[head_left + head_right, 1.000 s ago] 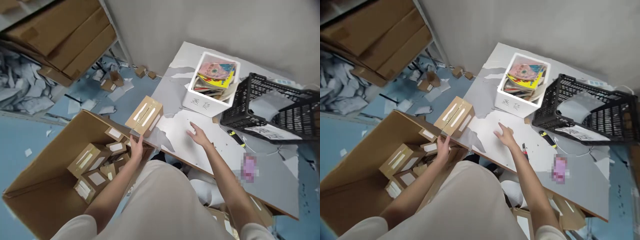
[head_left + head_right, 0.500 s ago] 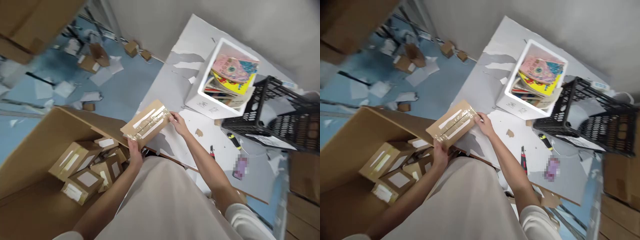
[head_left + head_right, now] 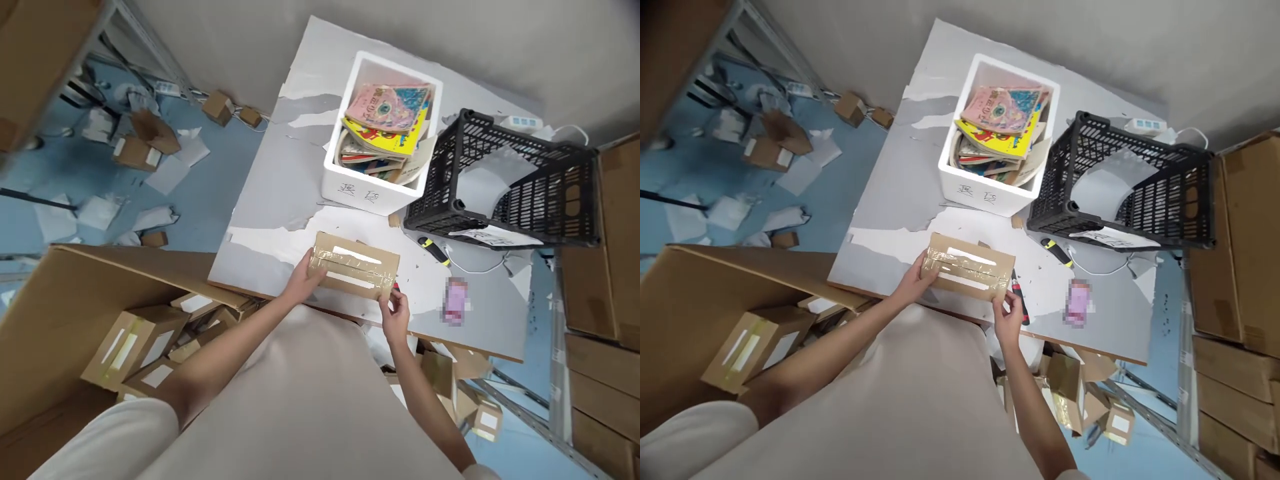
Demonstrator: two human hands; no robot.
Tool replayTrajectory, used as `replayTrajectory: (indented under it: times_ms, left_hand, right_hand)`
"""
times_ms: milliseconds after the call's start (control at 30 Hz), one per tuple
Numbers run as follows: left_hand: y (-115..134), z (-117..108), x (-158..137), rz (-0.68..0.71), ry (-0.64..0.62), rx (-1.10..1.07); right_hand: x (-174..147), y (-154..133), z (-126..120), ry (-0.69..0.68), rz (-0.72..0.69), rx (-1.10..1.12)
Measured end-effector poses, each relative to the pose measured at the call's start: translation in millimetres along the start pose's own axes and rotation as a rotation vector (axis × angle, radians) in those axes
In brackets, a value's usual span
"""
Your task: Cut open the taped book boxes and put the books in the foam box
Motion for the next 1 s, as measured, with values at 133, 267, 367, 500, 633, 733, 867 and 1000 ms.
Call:
replayTrajectory:
  times_ms: [133,267,367,500,633,733,867,1000]
  left_hand:
    - [-15,9,6,-0.005,-0.097,0.064]
    - [-30,-3,2,-0.047,-0.125,-0.014]
    - [-37,-13,-3,-0.072,-0.143,-0.039]
    - [-40,-21,0,-0.017,-0.134,0.017]
    - [-42,-20,12,0.039,-0.104,0.105]
    - [-46,-17,17,0.043,-0.177,0.106]
    - [-44,-19,16,-0.008,-0.192,0.054]
    - [-30,-19,16,0.0,-0.126,0.143]
  right_hand:
    - [7,24,-7,-0.067,0.01,0.058]
    - [13,39,-15,-0.126,-0.056,0.021]
    - [20,52,-23,-0.125,-0.108,-0.068]
    - [32,66,-28,-0.148,-0.113,-0.156]
    - [42,62,-20,-0.351,-0.134,-0.285]
    - [45,51,-15,-0.425,-0.149,-0.319]
    - [45,40,-18,-0.405,-0.175,-0.276]
    - [46,34,-25,-0.343,-0.163,-0.376]
Point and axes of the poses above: each hand's wrist, its own x-axis towards the middle knuckle, its own z-axis out of the palm, y = z × x, the point moved 2 cm from there along x, towards the middle knuckle, and after that the axes turned 1 degree about -x, right-handed, at the moved point
